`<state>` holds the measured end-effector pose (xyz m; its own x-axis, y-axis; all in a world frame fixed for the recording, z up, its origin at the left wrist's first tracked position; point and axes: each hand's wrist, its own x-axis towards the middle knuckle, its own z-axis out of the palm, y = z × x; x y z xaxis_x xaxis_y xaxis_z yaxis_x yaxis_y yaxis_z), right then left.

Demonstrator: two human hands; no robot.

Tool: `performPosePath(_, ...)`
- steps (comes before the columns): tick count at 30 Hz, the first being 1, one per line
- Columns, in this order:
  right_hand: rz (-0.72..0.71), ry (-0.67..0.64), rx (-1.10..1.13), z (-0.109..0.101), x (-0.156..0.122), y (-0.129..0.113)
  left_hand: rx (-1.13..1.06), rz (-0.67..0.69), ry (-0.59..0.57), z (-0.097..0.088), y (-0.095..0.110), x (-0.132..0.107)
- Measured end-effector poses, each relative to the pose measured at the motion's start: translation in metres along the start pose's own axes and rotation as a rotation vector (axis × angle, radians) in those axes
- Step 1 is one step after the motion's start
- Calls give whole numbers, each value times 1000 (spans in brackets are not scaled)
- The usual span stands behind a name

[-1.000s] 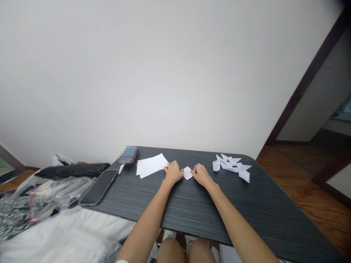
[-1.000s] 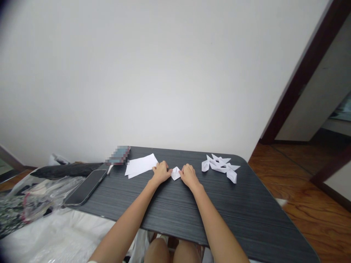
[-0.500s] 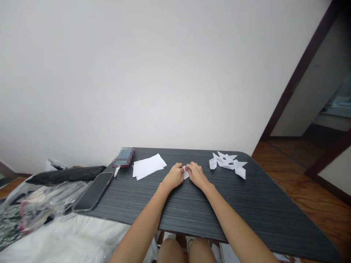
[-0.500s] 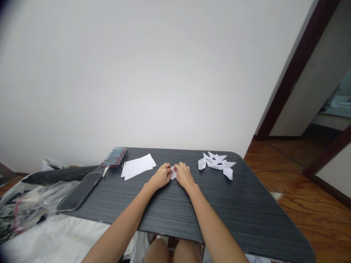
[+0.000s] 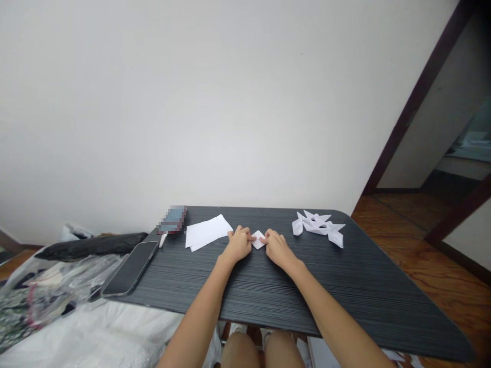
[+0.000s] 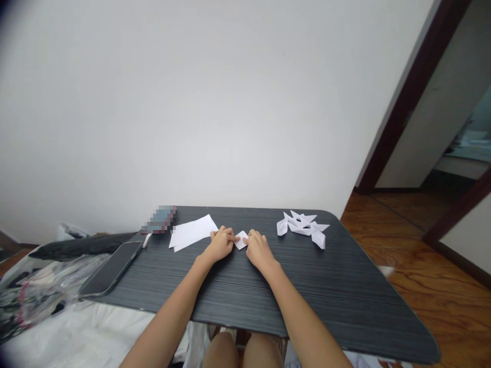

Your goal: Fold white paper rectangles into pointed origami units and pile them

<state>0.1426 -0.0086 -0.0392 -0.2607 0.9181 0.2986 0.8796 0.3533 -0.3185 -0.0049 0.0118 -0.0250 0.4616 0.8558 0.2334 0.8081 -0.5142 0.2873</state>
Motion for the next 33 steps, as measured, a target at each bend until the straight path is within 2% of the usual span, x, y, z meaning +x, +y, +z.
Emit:
performPosePath(2, 50, 10, 49, 2, 1, 5, -34, -56, 15, 2, -3, 2)
performPosePath(9, 38, 42, 197, 1, -1, 16, -25, -132, 78, 2, -13, 1)
performPosePath(15, 3, 31, 307, -5, -5, 20, 8, -10, 108, -4, -22, -7)
performPosePath(22, -102, 102, 337, 3, 1, 22, -108, -12, 178, 15, -20, 4)
performPosePath(24, -55, 135, 392, 6, 6, 22, -102, -9, 192, 21, -22, 7)
performPosePath(29, 183, 204, 475, 15, 16, 26, -100, -36, 188, 26, -26, 9)
performPosePath(33, 165, 164, 396, 14, 17, 27, -231, -11, 204, 23, -23, 7)
